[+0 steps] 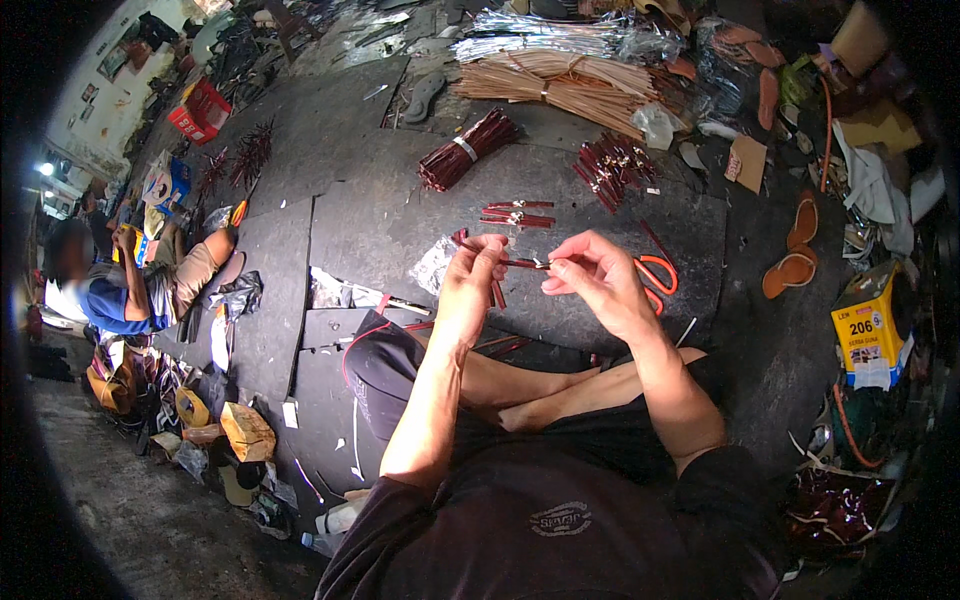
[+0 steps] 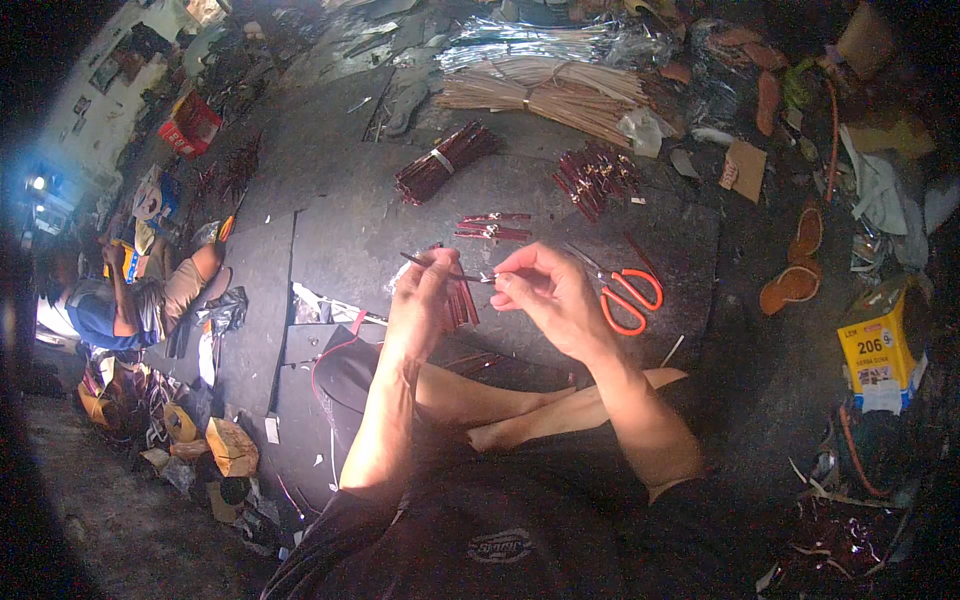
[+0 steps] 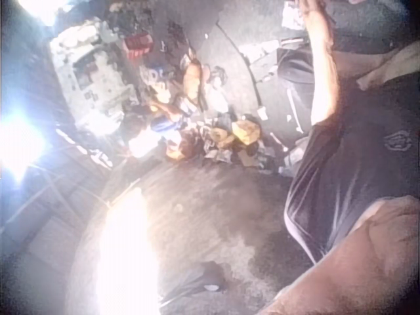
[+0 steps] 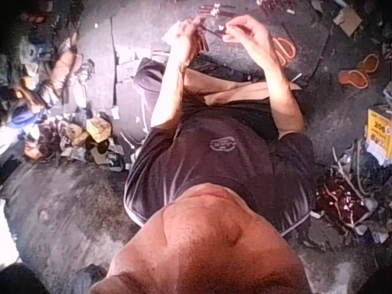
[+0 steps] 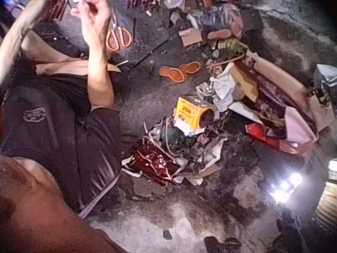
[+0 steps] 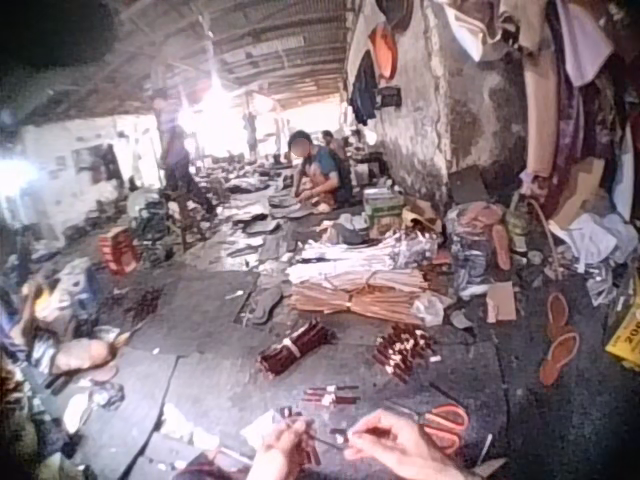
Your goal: The person sits on the floor and repeatedly cuts short red sticks with scissors, then inserts a small metal piece into each cut stick. The person places the assembled sticks on the floor in front of them.
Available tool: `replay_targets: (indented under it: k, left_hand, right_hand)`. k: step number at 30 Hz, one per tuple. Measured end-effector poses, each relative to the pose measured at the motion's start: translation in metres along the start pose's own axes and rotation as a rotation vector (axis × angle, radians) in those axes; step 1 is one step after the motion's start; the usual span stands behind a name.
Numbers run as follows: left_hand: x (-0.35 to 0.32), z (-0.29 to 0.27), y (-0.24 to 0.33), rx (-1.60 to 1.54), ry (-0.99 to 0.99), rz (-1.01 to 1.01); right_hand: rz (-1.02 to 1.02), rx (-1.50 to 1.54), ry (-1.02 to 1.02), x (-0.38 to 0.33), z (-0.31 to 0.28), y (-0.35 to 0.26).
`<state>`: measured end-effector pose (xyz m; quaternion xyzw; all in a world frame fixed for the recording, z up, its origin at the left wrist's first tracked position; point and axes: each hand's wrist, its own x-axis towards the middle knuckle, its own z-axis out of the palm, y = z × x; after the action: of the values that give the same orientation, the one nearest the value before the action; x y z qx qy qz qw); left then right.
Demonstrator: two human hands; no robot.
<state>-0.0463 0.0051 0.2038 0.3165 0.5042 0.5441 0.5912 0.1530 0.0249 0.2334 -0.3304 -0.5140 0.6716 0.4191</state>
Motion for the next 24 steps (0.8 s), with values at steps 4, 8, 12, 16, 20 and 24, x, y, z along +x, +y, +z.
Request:
replay_targets:
  k: [4, 8, 12, 16, 20, 24]
  left_hand:
    - [-0.008, 0.010, 0.019, 0.093, -0.047, 0.189]
    - [-0.011, 0.015, 0.019, 0.016, -0.013, 0.213]
    - [-0.014, 0.009, 0.005, -0.047, 0.002, 0.131]
    - [-0.018, 0.012, 0.001, -0.335, -0.106, 0.107]
    - [-0.019, 0.010, -0.002, -0.301, -0.092, 0.130]
    - [-0.022, 0.011, 0.001, -0.242, -0.082, 0.141]
  right_hand:
    - [-0.079, -0.065, -0.011, -0.002, 0.010, 0.000]
    - [-0.155, -0.062, -0.016, -0.005, 0.016, 0.003]
    - [-0.197, -0.136, 0.005, -0.003, 0.015, 0.011]
    - [-0.225, -0.193, 0.017, -0.001, 0.010, 0.014]
    - [-0.224, -0.189, 0.021, 0.000, 0.010, 0.014]
    - [-0.214, -0.222, 0.027, 0.001, 0.011, 0.014]
